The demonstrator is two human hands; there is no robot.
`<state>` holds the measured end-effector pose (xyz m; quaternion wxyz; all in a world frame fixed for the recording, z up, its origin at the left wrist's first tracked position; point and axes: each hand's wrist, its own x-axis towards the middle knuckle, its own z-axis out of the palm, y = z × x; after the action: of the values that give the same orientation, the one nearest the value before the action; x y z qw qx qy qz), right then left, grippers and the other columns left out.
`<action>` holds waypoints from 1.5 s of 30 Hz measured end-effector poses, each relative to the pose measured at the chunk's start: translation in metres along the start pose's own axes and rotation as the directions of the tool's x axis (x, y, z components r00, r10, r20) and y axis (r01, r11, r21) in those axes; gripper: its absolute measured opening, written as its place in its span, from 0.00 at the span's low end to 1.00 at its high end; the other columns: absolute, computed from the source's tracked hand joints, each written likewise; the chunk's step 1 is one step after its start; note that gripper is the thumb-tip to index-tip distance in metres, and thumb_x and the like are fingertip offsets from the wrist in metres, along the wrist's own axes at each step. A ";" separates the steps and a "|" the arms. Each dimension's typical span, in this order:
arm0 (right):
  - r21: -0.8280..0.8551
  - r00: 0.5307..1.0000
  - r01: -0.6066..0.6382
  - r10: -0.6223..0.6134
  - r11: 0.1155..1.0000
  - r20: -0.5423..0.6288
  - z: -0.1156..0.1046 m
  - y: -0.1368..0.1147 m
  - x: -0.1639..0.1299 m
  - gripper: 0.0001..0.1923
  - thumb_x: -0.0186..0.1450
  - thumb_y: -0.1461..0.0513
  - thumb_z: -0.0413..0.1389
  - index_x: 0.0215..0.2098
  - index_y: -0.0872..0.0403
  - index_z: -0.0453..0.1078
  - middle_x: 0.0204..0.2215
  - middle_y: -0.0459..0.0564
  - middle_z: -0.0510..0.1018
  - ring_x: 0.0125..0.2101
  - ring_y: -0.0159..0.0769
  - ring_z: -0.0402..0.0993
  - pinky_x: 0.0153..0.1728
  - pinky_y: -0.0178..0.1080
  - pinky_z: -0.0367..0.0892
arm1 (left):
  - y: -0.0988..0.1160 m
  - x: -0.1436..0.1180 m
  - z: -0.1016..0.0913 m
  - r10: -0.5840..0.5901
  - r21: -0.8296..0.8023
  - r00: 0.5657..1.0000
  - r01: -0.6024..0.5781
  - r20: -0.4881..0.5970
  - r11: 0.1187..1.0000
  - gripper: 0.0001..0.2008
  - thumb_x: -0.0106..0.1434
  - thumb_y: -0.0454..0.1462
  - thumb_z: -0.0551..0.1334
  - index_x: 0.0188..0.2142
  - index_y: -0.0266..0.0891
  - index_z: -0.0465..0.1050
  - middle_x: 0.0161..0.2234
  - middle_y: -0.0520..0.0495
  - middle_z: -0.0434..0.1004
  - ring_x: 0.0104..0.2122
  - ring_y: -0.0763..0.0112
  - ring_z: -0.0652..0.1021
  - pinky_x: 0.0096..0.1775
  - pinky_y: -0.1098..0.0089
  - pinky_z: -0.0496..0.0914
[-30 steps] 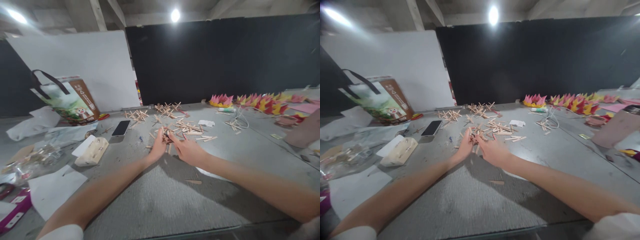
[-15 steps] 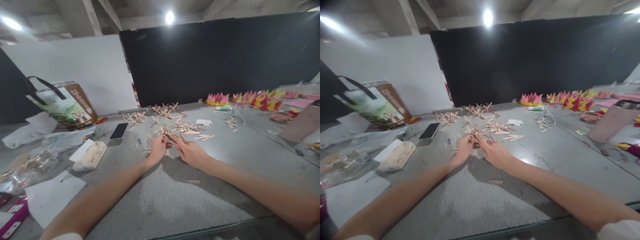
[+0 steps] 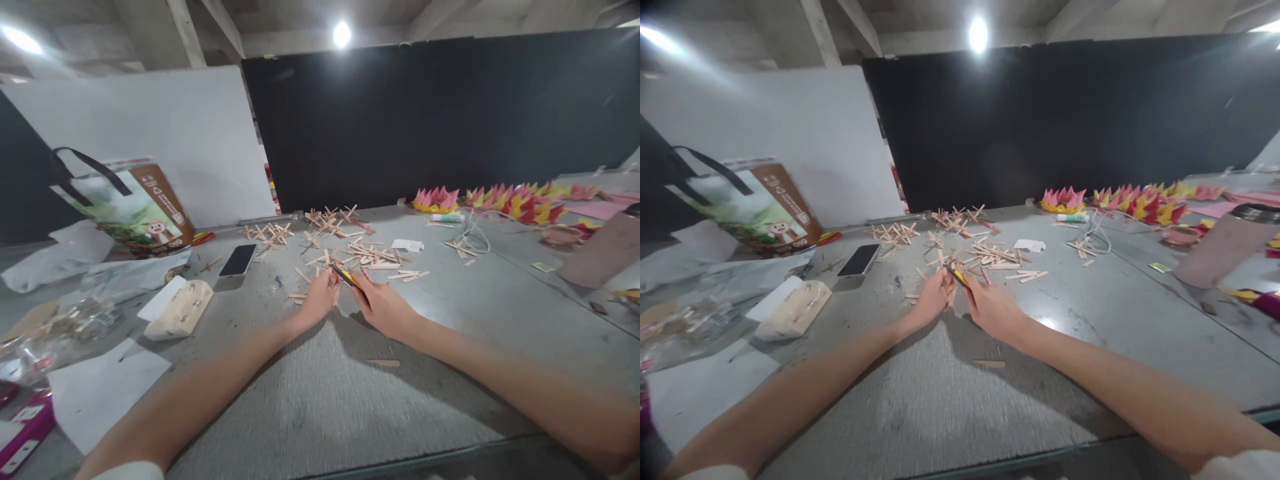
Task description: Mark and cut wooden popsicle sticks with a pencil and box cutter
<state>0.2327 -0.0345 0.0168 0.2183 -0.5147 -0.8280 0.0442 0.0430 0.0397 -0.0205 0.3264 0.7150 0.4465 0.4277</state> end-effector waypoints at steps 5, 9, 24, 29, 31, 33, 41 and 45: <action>0.038 0.999 -0.034 0.034 0.999 0.005 -0.017 0.001 0.007 0.19 0.79 0.60 0.45 0.61 0.55 0.71 0.32 0.53 0.84 0.26 0.40 0.74 0.30 0.39 0.52 | 0.003 -0.001 -0.002 -0.016 0.129 1.000 0.017 -0.007 0.992 0.12 0.71 0.33 0.55 0.29 0.42 0.63 0.26 0.52 0.70 0.27 0.68 0.69 0.32 0.69 0.62; 0.049 0.999 0.001 -0.003 0.999 0.049 -0.034 0.004 0.019 0.13 0.78 0.60 0.48 0.44 0.54 0.75 0.31 0.52 0.81 0.28 0.38 0.71 0.31 0.39 0.52 | 0.003 0.001 0.001 -0.038 0.191 0.999 0.038 -0.002 0.981 0.12 0.67 0.28 0.58 0.28 0.42 0.63 0.26 0.51 0.70 0.28 0.68 0.71 0.34 0.68 0.64; 0.112 0.990 -0.033 0.017 0.993 0.143 -0.043 -0.001 0.040 0.13 0.75 0.62 0.49 0.36 0.53 0.73 0.27 0.50 0.78 0.23 0.34 0.66 0.28 0.39 0.50 | 0.005 0.004 -0.001 -0.086 0.263 0.996 0.080 0.009 0.962 0.13 0.73 0.32 0.55 0.30 0.42 0.65 0.26 0.50 0.71 0.27 0.67 0.72 0.35 0.68 0.65; 0.128 0.998 -0.056 0.051 0.990 0.041 -0.018 0.002 0.021 0.14 0.77 0.61 0.48 0.52 0.55 0.74 0.30 0.51 0.80 0.26 0.36 0.68 0.30 0.39 0.51 | 0.002 0.003 0.001 -0.092 0.261 0.996 0.083 0.020 0.962 0.13 0.72 0.31 0.54 0.30 0.41 0.67 0.27 0.49 0.72 0.28 0.66 0.73 0.34 0.68 0.65; 0.145 0.998 -0.050 0.045 0.988 0.041 -0.015 0.008 0.015 0.13 0.77 0.60 0.48 0.49 0.54 0.74 0.30 0.50 0.80 0.26 0.36 0.68 0.30 0.39 0.51 | 0.000 0.001 0.003 -0.083 0.254 0.996 0.073 0.030 0.964 0.14 0.74 0.32 0.53 0.30 0.41 0.68 0.27 0.49 0.73 0.28 0.67 0.73 0.34 0.68 0.65; 0.167 0.999 -0.018 0.011 0.986 0.046 -0.020 0.012 0.014 0.13 0.78 0.59 0.48 0.43 0.53 0.73 0.31 0.51 0.80 0.29 0.37 0.70 0.31 0.38 0.52 | 0.000 -0.002 0.004 -0.069 0.240 0.997 0.057 0.041 0.969 0.15 0.76 0.34 0.52 0.32 0.41 0.70 0.27 0.49 0.73 0.27 0.67 0.73 0.34 0.68 0.66; 0.084 0.998 -0.053 0.050 0.995 0.031 -0.015 0.014 0.005 0.17 0.80 0.57 0.45 0.56 0.54 0.73 0.28 0.49 0.79 0.24 0.37 0.68 0.29 0.39 0.49 | 0.007 -0.008 0.000 -0.045 0.144 0.999 0.043 0.010 0.989 0.11 0.76 0.38 0.53 0.42 0.39 0.73 0.29 0.50 0.78 0.26 0.70 0.78 0.33 0.71 0.70; 0.110 0.998 -0.053 0.048 0.992 0.044 -0.011 0.013 0.002 0.18 0.81 0.57 0.45 0.59 0.54 0.72 0.30 0.50 0.80 0.26 0.37 0.70 0.30 0.38 0.51 | 0.013 -0.010 0.001 -0.074 -0.072 0.997 0.075 0.024 0.995 0.21 0.74 0.35 0.55 0.64 0.39 0.60 0.32 0.53 0.81 0.20 0.74 0.77 0.27 0.73 0.71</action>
<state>0.2469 -0.0282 0.0237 0.2283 -0.5216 -0.8152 0.1064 0.0460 0.0254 -0.0134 0.3729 0.6899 0.4535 0.4235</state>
